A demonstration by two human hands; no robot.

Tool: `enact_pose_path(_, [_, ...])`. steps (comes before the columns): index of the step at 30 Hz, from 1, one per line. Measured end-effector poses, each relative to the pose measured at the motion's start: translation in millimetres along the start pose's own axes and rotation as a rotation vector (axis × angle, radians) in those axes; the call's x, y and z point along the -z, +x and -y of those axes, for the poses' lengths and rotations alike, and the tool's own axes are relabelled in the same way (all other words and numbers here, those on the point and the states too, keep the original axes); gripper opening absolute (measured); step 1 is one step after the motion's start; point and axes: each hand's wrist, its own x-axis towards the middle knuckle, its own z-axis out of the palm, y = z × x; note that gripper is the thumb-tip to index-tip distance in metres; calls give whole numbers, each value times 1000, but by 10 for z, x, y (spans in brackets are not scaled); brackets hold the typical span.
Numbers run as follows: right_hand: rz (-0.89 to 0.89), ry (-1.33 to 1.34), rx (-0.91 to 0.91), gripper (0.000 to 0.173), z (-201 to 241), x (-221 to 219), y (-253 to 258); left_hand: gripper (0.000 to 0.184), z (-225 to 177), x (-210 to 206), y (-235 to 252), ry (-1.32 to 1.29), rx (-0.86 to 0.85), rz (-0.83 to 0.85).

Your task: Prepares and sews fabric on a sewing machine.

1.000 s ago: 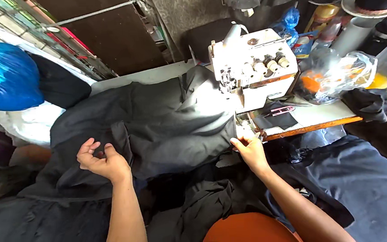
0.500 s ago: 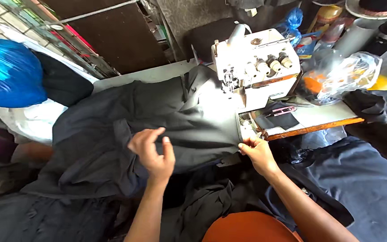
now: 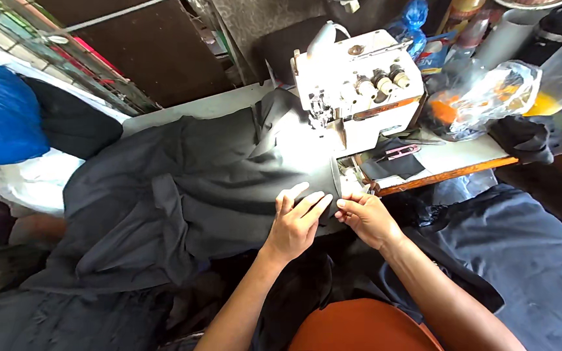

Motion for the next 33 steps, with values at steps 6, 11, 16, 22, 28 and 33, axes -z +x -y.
enact_pose_path(6, [29, 42, -44, 15, 11, -5, -12, 37, -43, 54, -100, 26, -38, -32])
enact_pose_path(11, [35, 85, -36, 19, 1, -2, -37, 37, -55, 69, -94, 25, -35, -30])
enact_pose_path(16, [48, 25, 19, 13, 52, -26, -115, 36, -82, 86, -62, 42, -38, -39])
enact_pose_path(22, [8, -158, 187, 8, -42, -41, -66, 31, -97, 75, -43, 3, -28, -30])
enact_pose_path(28, [72, -213, 391, 5, 44, -14, -141, 71, -178, -93, -10, 230, 41, -19])
enact_pose_path(33, [5, -261, 318, 6, -114, 135, -15, 74, 114, -262, 62, 292, 78, -34])
